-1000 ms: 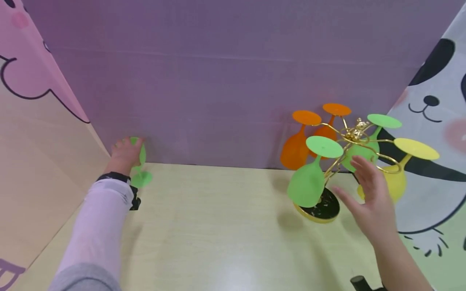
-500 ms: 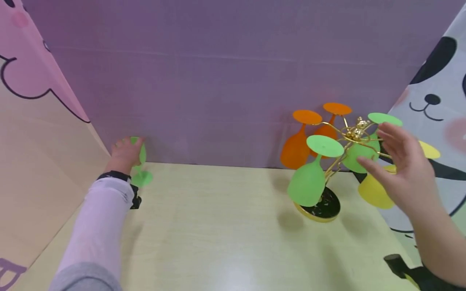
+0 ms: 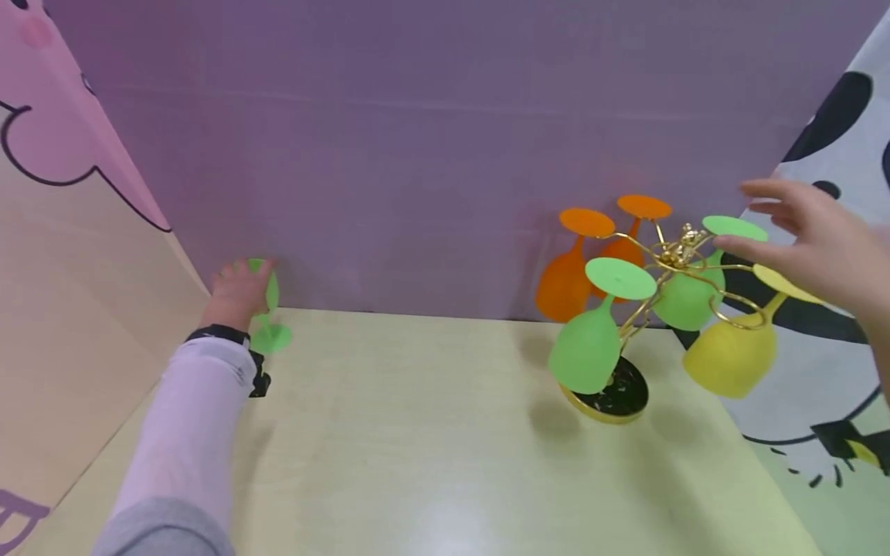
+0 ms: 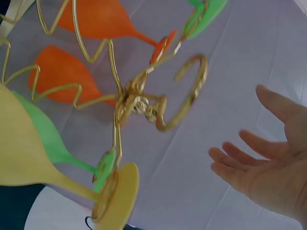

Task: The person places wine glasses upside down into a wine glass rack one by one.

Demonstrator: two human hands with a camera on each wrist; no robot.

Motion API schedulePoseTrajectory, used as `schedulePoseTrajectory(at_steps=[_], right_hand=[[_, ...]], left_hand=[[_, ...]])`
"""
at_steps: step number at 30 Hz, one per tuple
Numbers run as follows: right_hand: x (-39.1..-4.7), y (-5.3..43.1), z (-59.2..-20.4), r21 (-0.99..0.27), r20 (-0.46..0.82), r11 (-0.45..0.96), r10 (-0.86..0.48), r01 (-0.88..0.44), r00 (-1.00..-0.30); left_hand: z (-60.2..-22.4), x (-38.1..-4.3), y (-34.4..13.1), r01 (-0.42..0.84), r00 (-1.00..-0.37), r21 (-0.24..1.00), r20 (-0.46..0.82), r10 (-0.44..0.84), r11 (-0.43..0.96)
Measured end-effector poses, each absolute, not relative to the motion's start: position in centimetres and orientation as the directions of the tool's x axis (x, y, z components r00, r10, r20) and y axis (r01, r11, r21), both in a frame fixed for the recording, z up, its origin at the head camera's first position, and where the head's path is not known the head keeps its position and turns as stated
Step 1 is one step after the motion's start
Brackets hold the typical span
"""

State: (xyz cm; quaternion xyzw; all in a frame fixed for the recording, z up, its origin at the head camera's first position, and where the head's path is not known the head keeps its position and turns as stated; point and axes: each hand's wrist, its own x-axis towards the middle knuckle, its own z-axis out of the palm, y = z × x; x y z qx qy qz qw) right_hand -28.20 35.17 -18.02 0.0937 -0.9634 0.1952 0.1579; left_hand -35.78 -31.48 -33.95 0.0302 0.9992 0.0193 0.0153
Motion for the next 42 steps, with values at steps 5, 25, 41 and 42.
schedulePoseTrajectory(at_steps=[5,25,41,42], right_hand=[[-30.4,35.6,-16.6,-0.178,0.256,0.949,-0.209,-0.259,-0.944],[-33.4,33.5,-15.0,0.027,-0.051,0.897,-0.439,-0.441,-0.897],[-33.3,32.5,-16.0,0.015,-0.027,0.884,-0.467,-0.468,-0.884],[-33.3,32.5,-16.0,0.023,-0.022,0.882,-0.470,-0.471,-0.882]], left_hand=[[-34.0,-35.6,-31.4,0.059,-0.998,0.044,-0.021,0.060,0.997],[-34.3,-35.8,-31.4,0.058,-0.998,0.036,-0.021,0.059,0.998],[-34.2,-35.6,-31.5,0.061,-0.998,0.046,-0.023,0.062,0.997],[-34.1,-35.5,-31.5,0.062,-0.998,0.049,-0.023,0.063,0.997]])
